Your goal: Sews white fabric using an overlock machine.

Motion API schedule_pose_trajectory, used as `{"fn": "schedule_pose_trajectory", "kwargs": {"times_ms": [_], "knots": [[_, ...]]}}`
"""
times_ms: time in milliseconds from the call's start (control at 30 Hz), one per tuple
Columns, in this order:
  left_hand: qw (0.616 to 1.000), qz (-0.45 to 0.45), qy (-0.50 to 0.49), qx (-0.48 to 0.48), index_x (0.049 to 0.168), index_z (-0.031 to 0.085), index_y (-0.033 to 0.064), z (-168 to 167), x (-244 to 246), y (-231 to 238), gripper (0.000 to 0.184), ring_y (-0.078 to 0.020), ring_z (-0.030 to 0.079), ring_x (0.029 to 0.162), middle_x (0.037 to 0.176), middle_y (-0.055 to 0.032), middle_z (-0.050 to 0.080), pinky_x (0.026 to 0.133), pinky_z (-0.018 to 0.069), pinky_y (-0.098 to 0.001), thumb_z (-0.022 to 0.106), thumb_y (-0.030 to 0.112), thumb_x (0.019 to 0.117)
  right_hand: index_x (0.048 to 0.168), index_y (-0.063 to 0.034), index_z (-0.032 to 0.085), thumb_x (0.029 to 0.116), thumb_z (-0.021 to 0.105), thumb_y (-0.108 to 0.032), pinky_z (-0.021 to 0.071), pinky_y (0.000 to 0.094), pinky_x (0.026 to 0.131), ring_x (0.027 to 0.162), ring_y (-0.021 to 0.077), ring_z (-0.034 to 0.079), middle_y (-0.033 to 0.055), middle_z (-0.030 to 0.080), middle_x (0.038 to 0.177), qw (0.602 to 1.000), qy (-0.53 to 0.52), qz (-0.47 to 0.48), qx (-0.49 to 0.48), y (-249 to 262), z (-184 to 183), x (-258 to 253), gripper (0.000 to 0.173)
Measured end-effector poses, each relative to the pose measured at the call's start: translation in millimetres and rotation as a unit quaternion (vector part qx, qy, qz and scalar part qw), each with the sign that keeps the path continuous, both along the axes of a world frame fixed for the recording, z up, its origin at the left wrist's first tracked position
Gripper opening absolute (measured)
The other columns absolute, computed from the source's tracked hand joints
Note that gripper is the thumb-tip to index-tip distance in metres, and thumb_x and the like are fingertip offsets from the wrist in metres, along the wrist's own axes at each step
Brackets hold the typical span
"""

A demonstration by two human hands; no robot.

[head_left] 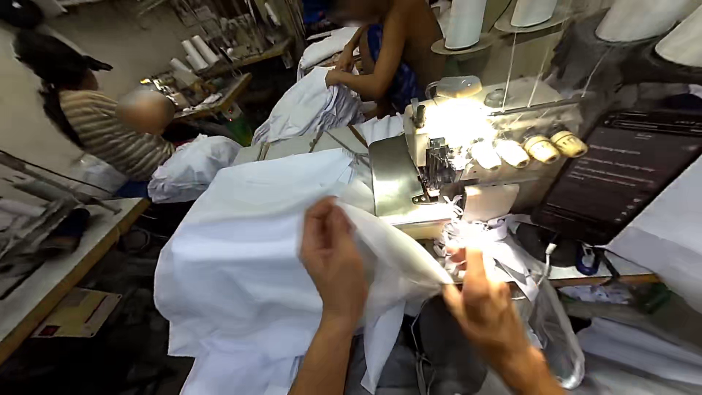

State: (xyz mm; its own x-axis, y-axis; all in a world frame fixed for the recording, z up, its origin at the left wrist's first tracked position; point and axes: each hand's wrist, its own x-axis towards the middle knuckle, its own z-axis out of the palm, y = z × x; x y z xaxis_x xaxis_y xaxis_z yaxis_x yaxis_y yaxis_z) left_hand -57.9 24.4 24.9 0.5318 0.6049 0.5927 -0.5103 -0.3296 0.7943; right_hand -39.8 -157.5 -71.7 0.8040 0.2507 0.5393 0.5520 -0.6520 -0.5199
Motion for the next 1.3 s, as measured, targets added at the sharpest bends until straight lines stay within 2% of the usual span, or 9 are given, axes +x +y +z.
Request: {"fn": "schedule_pose_trajectory", "kwargs": {"times_ms": [167, 233, 333, 500, 767, 933, 1033, 1167, 1300], "knots": [[0.942, 0.125, -0.225, 0.218, 0.114, 0.046, -0.0123, 97.1, 91.6, 60.7, 0.016, -0.0022, 0.057, 0.098, 0.103, -0.0030, 0.057, 0.091, 0.0487, -0.0223, 0.039, 0.000, 0.1059, 0.121, 0.0015, 0.067, 0.0888, 0.066, -0.005, 0.0602, 0.0207, 0.074, 0.080, 0.0047, 0.072, 0.0024, 0.077, 0.093, 0.948, 0.149, 0.150, 0.239, 40.6, -22.8, -38.9, 0.032], [0.933, -0.004, -0.017, 0.359, 0.125, 0.053, -0.0094, 87.0, 143.7, 82.2, 0.029, -0.0075, 0.059, 0.109, 0.120, -0.0115, 0.061, 0.095, 0.0496, -0.0262, 0.041, 0.008, 0.1046, 0.111, -0.0004, 0.069, 0.0896, 0.070, -0.003, 0.0611, 0.0191, 0.071, 0.078, 0.0023, 0.072, -0.0001, 0.076, 0.089, 0.860, 0.308, 0.153, 0.377, 39.6, -17.4, -32.1, 0.022], [0.784, -0.209, 0.293, 0.506, 0.165, 0.016, 0.0092, 41.1, 174.4, 82.9, 0.066, -0.0247, 0.034, 0.152, 0.165, -0.0135, 0.035, 0.123, 0.0236, -0.0610, 0.042, 0.029, 0.1079, 0.091, -0.0069, 0.072, 0.0916, 0.073, -0.010, 0.0580, 0.0181, 0.057, 0.061, 0.0010, 0.068, -0.0041, 0.072, 0.072, 0.760, 0.407, 0.093, 0.499, 32.7, -6.3, -11.8, 0.003], [0.768, -0.195, 0.310, 0.526, 0.155, 0.040, -0.0003, -18.4, 168.9, 62.7, 0.060, -0.0294, 0.037, 0.151, 0.156, -0.0171, 0.047, 0.122, 0.0031, -0.0706, 0.037, 0.038, 0.1091, 0.090, -0.0190, 0.075, 0.0892, 0.078, -0.017, 0.0570, 0.0119, 0.064, 0.068, -0.0064, 0.066, -0.0139, 0.073, 0.078, 0.824, 0.305, 0.072, 0.471, 15.5, -7.9, -2.9, 0.003], [0.741, -0.081, 0.339, 0.574, 0.155, 0.041, 0.0020, 5.1, 157.3, 46.1, 0.059, -0.0398, 0.035, 0.150, 0.160, -0.0220, 0.040, 0.121, 0.0196, -0.0657, 0.040, 0.038, 0.1079, 0.115, -0.0054, 0.056, 0.0777, 0.082, -0.004, 0.0630, 0.0185, 0.079, 0.091, 0.0000, 0.072, -0.0077, 0.073, 0.107, 0.886, 0.251, 0.040, 0.387, -4.7, -10.6, -10.1, 0.046], [0.797, -0.001, 0.419, 0.434, 0.131, 0.061, 0.0005, -20.4, -29.1, 78.6, 0.055, -0.0297, 0.072, 0.091, 0.104, -0.0143, 0.073, 0.078, 0.0586, -0.0508, 0.073, 0.035, 0.0909, 0.111, 0.0002, 0.057, 0.0959, 0.072, -0.020, 0.0539, 0.0196, 0.087, 0.100, 0.0116, 0.066, 0.0185, 0.066, 0.114, 0.987, 0.038, 0.020, 0.156, -29.7, -31.9, -26.4, 0.030], [0.850, -0.056, 0.388, 0.351, 0.126, 0.059, -0.0003, -20.2, -55.0, 70.5, 0.035, -0.0102, 0.069, 0.066, 0.084, -0.0068, 0.072, 0.061, 0.0582, -0.0253, 0.064, 0.013, 0.0936, 0.113, -0.0116, 0.060, 0.1012, 0.066, -0.033, 0.0503, 0.0230, 0.097, 0.112, 0.0119, 0.062, 0.0065, 0.064, 0.115, 0.979, -0.032, 0.106, 0.172, -9.9, -19.1, -24.2, 0.026], [0.858, -0.225, 0.340, 0.313, 0.130, 0.062, 0.0036, 11.2, -48.2, 28.4, 0.032, -0.0009, 0.053, 0.054, 0.071, -0.0008, 0.063, 0.051, 0.0462, -0.0160, 0.060, 0.015, 0.1006, 0.144, 0.0047, 0.049, 0.0898, 0.070, -0.059, 0.0566, 0.0222, 0.089, 0.114, 0.0084, 0.064, 0.0153, 0.065, 0.130, 0.921, 0.103, 0.284, 0.244, 26.2, 8.7, -26.9, 0.086], [0.813, -0.301, 0.264, 0.422, 0.141, 0.058, 0.0023, 28.3, -22.8, 17.8, 0.038, -0.0049, 0.066, 0.084, 0.095, -0.0043, 0.071, 0.080, 0.0551, -0.0219, 0.048, 0.017, 0.1073, 0.125, 0.0100, 0.062, 0.0929, 0.070, -0.015, 0.0577, 0.0159, 0.085, 0.097, 0.0016, 0.069, 0.0119, 0.073, 0.110, 0.934, 0.071, 0.191, 0.295, 25.2, 25.1, -26.0, 0.041]]}}
